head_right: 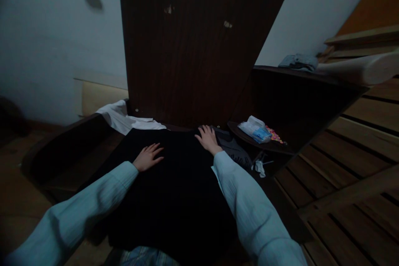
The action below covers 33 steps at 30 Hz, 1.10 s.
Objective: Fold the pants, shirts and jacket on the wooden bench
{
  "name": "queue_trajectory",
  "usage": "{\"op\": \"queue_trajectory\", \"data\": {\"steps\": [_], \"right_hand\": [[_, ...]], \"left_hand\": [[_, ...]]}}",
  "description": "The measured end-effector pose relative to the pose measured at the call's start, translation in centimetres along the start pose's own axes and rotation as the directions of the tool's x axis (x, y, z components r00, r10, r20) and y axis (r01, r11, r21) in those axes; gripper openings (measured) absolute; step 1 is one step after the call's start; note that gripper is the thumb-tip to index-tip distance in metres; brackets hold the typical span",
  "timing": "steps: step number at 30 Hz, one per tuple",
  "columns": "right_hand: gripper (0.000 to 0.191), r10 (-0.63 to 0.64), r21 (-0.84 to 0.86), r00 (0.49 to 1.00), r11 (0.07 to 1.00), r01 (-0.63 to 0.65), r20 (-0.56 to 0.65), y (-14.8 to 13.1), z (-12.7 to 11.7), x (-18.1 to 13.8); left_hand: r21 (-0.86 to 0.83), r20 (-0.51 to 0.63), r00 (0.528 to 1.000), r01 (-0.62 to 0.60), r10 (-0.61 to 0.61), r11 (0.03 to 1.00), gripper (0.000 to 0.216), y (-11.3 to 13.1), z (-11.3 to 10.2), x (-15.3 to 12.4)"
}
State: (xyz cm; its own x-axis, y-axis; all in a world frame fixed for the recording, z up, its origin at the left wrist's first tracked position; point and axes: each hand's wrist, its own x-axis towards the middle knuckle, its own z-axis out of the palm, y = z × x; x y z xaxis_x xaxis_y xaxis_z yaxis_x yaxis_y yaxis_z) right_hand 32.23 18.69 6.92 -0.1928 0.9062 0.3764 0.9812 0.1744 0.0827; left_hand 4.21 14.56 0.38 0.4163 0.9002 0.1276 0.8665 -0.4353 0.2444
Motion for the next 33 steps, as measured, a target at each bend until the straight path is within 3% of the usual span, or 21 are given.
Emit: {"op": "queue_trajectory", "data": {"steps": [3, 6, 9, 12, 14, 17, 20, 23, 28, 31, 33], "right_hand": [[0.044, 0.031, -0.011, 0.997, 0.999, -0.03, 0.077, -0.8, 0.7, -0.5], [0.043, 0.054, 0.028, 0.999, 0.998, -0.054, -0.006, -2.6, 0.3, -0.4], [0.033, -0.012, 0.19, 1.0, 0.982, 0.014, -0.01, -5.7, -0.6, -0.3], [0.021, -0.036, 0.457, 0.99, 0.889, -0.031, 0.138, -9.5, -0.5, -0.7], [0.017, -0.035, 0.62, 0.969, 0.774, -0.129, 0.245, -11.8, 0.4, -1.4], [0.014, -0.012, 0.748, 0.969, 0.638, -0.184, 0.249, -13.8, 2.4, -2.7], [0.019, 0.005, 0.787, 0.993, 0.61, -0.094, 0.114, -14.2, 4.1, -3.7], [0.022, -0.043, 0.831, 0.997, 0.555, -0.026, 0.06, -13.8, 5.0, -4.1], [0.023, -0.128, 0.852, 0.991, 0.522, 0.04, 0.032, -13.5, 5.2, -4.0], [0.019, -0.166, 0.825, 0.986, 0.559, 0.087, 0.009, -13.5, 5.4, -4.0], [0.018, -0.166, 0.828, 0.986, 0.553, 0.092, 0.002, -13.5, 5.6, -3.9]], "left_hand": [[0.011, 0.011, 1.0, 0.006, -0.006, 1.0, 0.051, 0.1, 0.0, -0.1], [-0.005, 0.016, 1.0, -0.001, 0.001, 1.0, 0.056, 0.1, 0.3, -0.1], [-0.069, -0.015, 1.0, -0.008, 0.007, 0.998, 0.065, -0.2, 0.6, 0.0], [-0.284, -0.103, 0.995, -0.012, -0.018, 0.959, 0.07, -0.9, 0.7, 0.3], [-0.564, -0.173, 0.977, 0.005, -0.124, 0.826, 0.064, -1.5, 0.5, 0.6], [-0.916, -0.118, 0.924, 0.041, -0.364, 0.4, 0.051, -2.5, -0.3, 0.9], [-0.998, 0.016, 0.9, 0.044, -0.436, 0.053, 0.044, -3.3, -1.2, 0.7], [-0.996, 0.069, 0.887, 0.032, -0.457, -0.089, 0.039, -3.9, -1.9, 0.3], [-0.996, 0.063, 0.865, 0.02, -0.498, -0.092, 0.038, -3.9, -2.2, 0.2], [-0.999, 0.024, 0.879, 0.031, -0.477, 0.006, 0.037, -3.3, -2.7, 0.0], [-0.991, 0.007, 0.909, 0.063, -0.417, 0.121, 0.037, -3.1, -3.4, -0.9]]}}
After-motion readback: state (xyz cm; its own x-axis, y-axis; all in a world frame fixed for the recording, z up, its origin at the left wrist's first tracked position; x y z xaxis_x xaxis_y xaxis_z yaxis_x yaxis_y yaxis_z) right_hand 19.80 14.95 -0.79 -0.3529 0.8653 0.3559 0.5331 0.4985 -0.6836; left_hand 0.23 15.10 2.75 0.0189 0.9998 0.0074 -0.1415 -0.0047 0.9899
